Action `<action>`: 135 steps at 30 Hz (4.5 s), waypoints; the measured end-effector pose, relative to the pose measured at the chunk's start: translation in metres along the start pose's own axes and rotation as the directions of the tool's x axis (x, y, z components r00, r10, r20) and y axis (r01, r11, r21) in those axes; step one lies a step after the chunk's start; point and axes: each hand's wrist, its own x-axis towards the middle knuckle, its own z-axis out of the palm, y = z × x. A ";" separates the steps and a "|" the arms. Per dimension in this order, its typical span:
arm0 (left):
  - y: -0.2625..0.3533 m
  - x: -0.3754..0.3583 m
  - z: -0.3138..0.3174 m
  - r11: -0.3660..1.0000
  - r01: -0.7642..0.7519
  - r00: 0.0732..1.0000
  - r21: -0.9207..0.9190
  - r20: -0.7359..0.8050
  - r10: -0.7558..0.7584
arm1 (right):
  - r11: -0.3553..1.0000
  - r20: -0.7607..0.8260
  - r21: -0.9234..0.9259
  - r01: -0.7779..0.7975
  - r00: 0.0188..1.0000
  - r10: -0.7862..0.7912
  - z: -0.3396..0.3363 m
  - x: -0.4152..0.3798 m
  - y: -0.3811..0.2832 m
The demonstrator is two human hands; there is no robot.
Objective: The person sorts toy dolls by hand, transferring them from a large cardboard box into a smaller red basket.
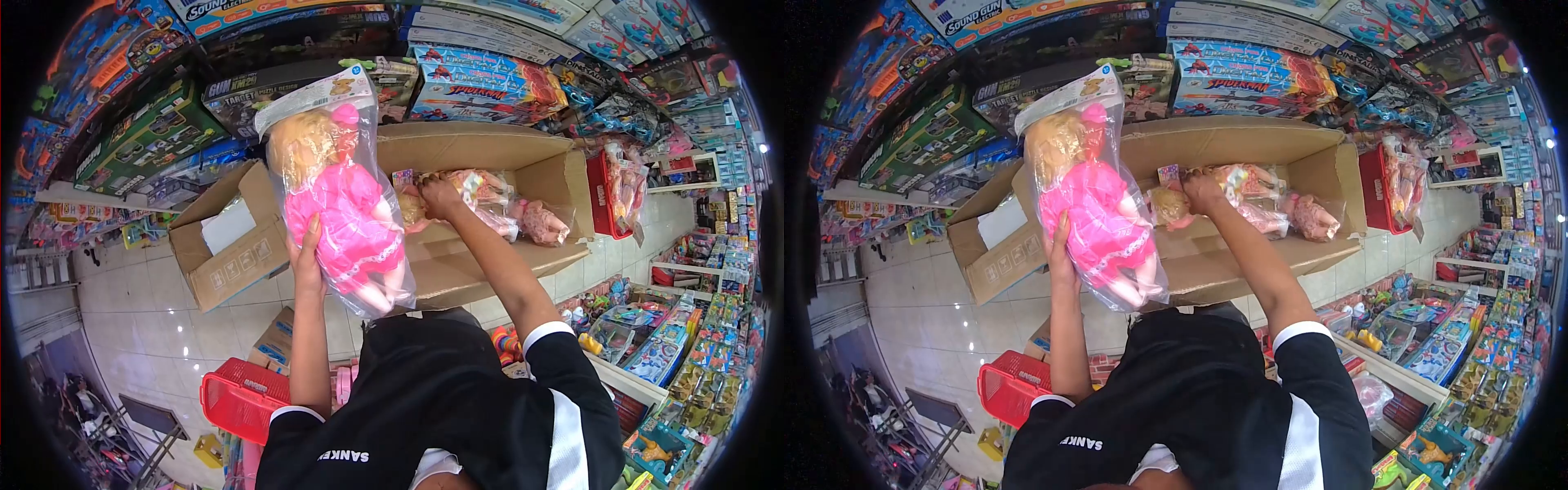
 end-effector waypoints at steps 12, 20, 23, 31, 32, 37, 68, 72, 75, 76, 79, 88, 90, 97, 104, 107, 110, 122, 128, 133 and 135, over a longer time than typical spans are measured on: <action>-0.013 -0.022 0.079 0.992 -0.077 0.989 0.097 0.133 0.063 | 0.734 -0.449 0.679 -0.016 0.782 0.433 -0.079 -0.185 0.072; -0.048 -0.064 0.188 0.991 -0.071 0.914 0.114 0.405 0.019 | 0.050 -0.154 0.976 0.213 0.503 0.850 -0.071 -0.371 0.108; -0.088 -0.095 0.229 0.986 -0.077 0.867 0.148 0.499 -0.007 | -0.138 -0.125 0.862 0.487 0.469 0.874 -0.031 -0.441 0.118; -0.197 -0.175 0.314 0.960 -0.012 0.785 0.280 0.598 -0.165 | -0.118 -0.124 0.760 0.639 0.322 0.939 0.071 -0.582 0.110; -0.209 -0.184 0.321 0.959 -0.005 0.771 0.283 0.612 -0.176 | -0.110 -0.118 0.760 0.641 0.302 0.946 0.074 -0.597 0.104; -0.253 -0.217 0.355 0.917 -0.078 0.673 0.391 0.700 -0.241 | -0.039 -0.118 0.788 0.615 0.214 0.970 0.115 -0.649 0.093; -0.540 -0.121 0.598 0.909 0.158 0.778 0.385 0.519 -0.355 | -0.265 0.331 0.812 0.520 -0.036 0.943 0.169 -0.659 0.348; -0.571 -0.117 0.637 0.918 0.250 0.770 0.307 0.512 -0.381 | -0.269 0.319 0.841 0.469 -0.028 0.947 0.164 -0.664 0.400; -0.623 -0.102 0.646 0.898 0.348 0.713 0.270 0.545 -0.441 | -0.188 0.196 0.894 0.407 0.024 0.980 0.160 -0.672 0.467; -0.646 -0.090 0.640 0.902 0.341 0.726 0.265 0.535 -0.432 | -0.192 0.191 0.893 0.407 0.042 0.981 0.158 -0.671 0.485; -0.692 -0.082 0.641 0.768 0.051 0.896 0.638 0.310 -0.318 | -0.121 0.089 0.916 0.383 0.099 0.991 0.152 -0.671 0.538; -0.684 -0.108 0.677 0.440 -0.434 0.901 0.786 0.369 0.229 | -0.071 -0.086 0.935 0.347 0.417 0.905 0.130 -0.630 0.663; -0.681 -0.110 0.677 0.398 -0.427 0.904 0.812 0.375 0.205 | -0.192 -0.044 0.899 0.393 0.518 0.854 0.138 -0.610 0.680; -0.702 -0.101 0.664 0.459 -0.314 0.949 0.831 0.255 0.187 | 0.428 -0.237 0.899 -0.095 0.716 0.657 0.159 -0.543 0.711; -0.718 -0.109 0.675 0.502 -0.213 0.976 0.838 0.163 0.141 | 0.553 -0.337 0.821 -0.141 0.662 0.670 0.173 -0.525 0.721; -0.715 -0.110 0.671 0.445 -0.277 0.960 0.852 0.232 0.154 | 0.538 -0.242 0.802 -0.259 0.683 0.689 0.187 -0.520 0.721; -0.717 -0.104 0.662 0.405 -0.341 0.940 0.848 0.293 0.178 | 0.384 -0.171 0.911 -0.152 0.708 0.686 0.215 -0.511 0.716; -0.705 -0.085 0.646 0.401 -0.367 0.923 0.839 0.382 0.047 | 0.395 -0.248 0.911 -0.120 0.606 0.756 0.215 -0.510 0.703; -0.660 -0.095 0.617 0.672 -0.188 0.883 0.716 0.423 -0.203 | 0.490 -0.339 0.838 -0.239 0.475 0.812 0.187 -0.533 0.685; -0.656 -0.111 0.517 0.518 -0.153 0.851 0.841 0.379 -0.364 | 0.478 -0.464 0.862 -0.169 0.116 0.878 0.187 -0.563 0.633; -0.682 -0.113 0.456 0.508 -0.148 0.843 0.849 0.376 -0.384 | 0.417 -0.501 0.825 -0.382 -0.151 0.852 0.184 -0.573 0.588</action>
